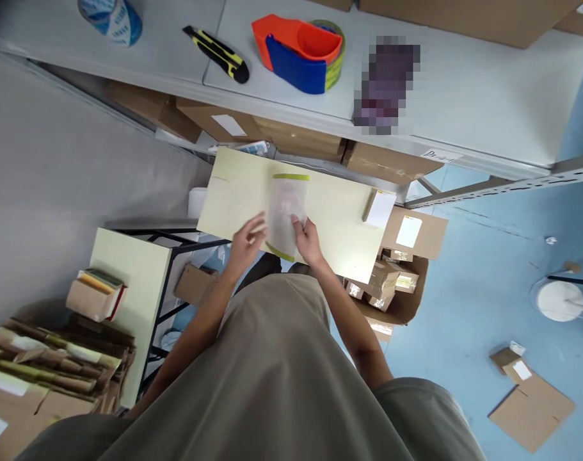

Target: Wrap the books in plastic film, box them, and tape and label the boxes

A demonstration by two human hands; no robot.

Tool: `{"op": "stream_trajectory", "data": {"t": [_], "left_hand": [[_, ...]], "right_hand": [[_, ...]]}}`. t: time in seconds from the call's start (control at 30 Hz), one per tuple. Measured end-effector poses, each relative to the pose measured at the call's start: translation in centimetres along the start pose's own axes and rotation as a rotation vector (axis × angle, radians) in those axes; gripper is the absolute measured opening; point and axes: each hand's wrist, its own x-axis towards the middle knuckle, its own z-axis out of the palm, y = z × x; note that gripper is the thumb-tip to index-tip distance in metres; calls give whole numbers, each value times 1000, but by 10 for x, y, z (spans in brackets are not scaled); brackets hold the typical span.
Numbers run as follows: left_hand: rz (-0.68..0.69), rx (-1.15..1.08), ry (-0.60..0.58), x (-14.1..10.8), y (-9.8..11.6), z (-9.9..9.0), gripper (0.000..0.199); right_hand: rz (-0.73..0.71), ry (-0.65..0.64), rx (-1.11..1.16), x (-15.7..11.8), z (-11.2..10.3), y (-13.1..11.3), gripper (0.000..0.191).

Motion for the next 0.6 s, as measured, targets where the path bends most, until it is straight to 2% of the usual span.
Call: {"op": "stream_trajectory", "data": {"t": [0.03, 0.07, 0.1, 0.2, 0.23, 0.3, 0.37, 0.5, 0.6], "left_hand": [[-20, 14, 129, 13, -9, -17, 63], [-62, 8, 204, 26, -19, -33, 68], [-126, -45, 203, 39, -28, -48, 72], [-285, -288, -30, 68, -50, -88, 74], [-305, -346, -102, 74, -56, -99, 72], [-308, -394, -166, 85, -68, -119, 67], [-309, -397, -152, 95, -83, -136, 65], [-339, -367, -30, 125, -120, -165, 63], [-325, -262, 43, 160, -149, -189, 46]], "right_hand": [[32, -21, 31, 2, 4, -2, 50], [62, -42, 66, 3, 9, -5, 50], [87, -63, 98, 4, 16, -7, 51], [138, -101, 136, 9, 39, -12, 52], [155, -112, 129, 12, 47, -12, 52], [188, -123, 100, 20, 65, -7, 53], [200, -95, 60, 33, 85, 3, 54], [212, 91, -95, 73, 130, 37, 58], [257, 165, -170, 112, 166, 67, 58]]}}
